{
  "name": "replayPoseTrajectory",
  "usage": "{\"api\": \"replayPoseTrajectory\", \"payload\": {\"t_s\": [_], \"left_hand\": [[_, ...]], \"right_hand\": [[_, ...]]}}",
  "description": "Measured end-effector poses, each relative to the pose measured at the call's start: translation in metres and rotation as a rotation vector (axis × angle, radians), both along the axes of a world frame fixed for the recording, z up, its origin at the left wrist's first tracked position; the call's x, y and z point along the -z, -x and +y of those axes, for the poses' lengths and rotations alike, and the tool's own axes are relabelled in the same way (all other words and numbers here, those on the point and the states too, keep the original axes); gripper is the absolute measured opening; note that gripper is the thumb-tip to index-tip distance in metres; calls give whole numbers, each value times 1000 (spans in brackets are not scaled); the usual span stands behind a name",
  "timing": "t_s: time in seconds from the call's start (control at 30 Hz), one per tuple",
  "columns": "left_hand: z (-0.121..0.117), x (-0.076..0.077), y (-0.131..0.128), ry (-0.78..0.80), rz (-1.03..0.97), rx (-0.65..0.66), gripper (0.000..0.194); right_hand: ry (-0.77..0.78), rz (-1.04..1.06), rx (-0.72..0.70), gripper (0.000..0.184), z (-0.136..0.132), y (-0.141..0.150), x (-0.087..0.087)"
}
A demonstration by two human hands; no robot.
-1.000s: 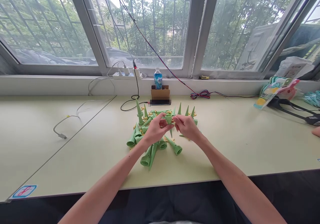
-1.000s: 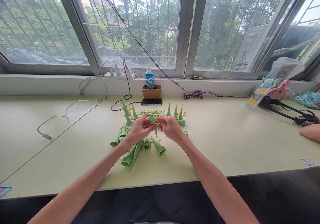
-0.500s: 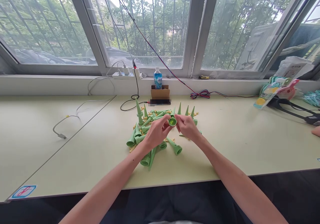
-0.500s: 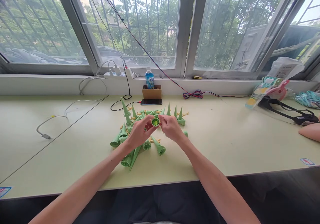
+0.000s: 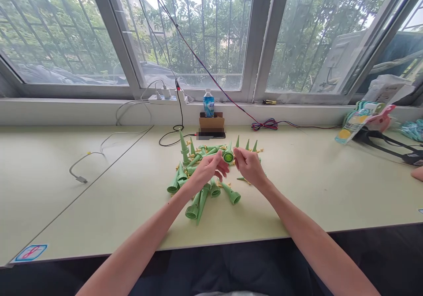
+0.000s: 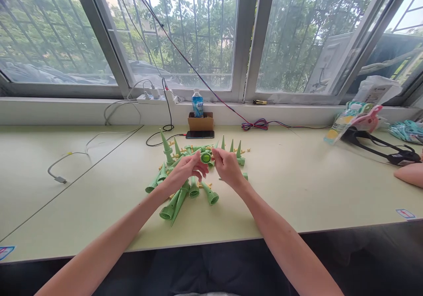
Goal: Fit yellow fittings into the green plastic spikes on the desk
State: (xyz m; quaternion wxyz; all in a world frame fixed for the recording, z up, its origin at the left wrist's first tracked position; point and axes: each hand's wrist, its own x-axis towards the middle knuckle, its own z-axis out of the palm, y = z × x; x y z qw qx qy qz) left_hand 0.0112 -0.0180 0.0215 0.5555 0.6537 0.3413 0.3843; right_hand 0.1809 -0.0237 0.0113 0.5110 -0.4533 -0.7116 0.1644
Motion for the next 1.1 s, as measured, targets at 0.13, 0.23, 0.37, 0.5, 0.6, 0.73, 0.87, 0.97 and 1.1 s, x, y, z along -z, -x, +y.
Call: {"api": "replayPoseTrajectory", "payload": {"t_s": [0.13,0.23,0.37,0.5,0.6,0.73,0.87,0.97,1.1], "left_hand": [[-2,-3,0,132,-34,46,56],[-3,-4,1,130,-30,55,52],[-3,-3,3,50,5,87,44],[-3,1,4,-116,83,53,38],[-2,5,3,-311,178,-2,34],[0,10,3,-543,293,-108,31],[1,12,3,-627,340,-141,28],[2,13,3,-648,352,-158,27],[1,13,3,-644,345,-173,25]], "right_hand": [[-1,-36,-56,45,0,-1,3],[36,-34,-72,47,1,-1,4],[32,-54,-64,49,3,-1,4],[18,-94,-31,50,4,-1,4],[29,-130,-6,49,4,-1,5],[38,-159,17,49,4,-1,5],[48,-188,27,49,5,-1,5],[55,-201,29,49,5,-1,5],[64,-198,16,48,4,-1,5]]}}
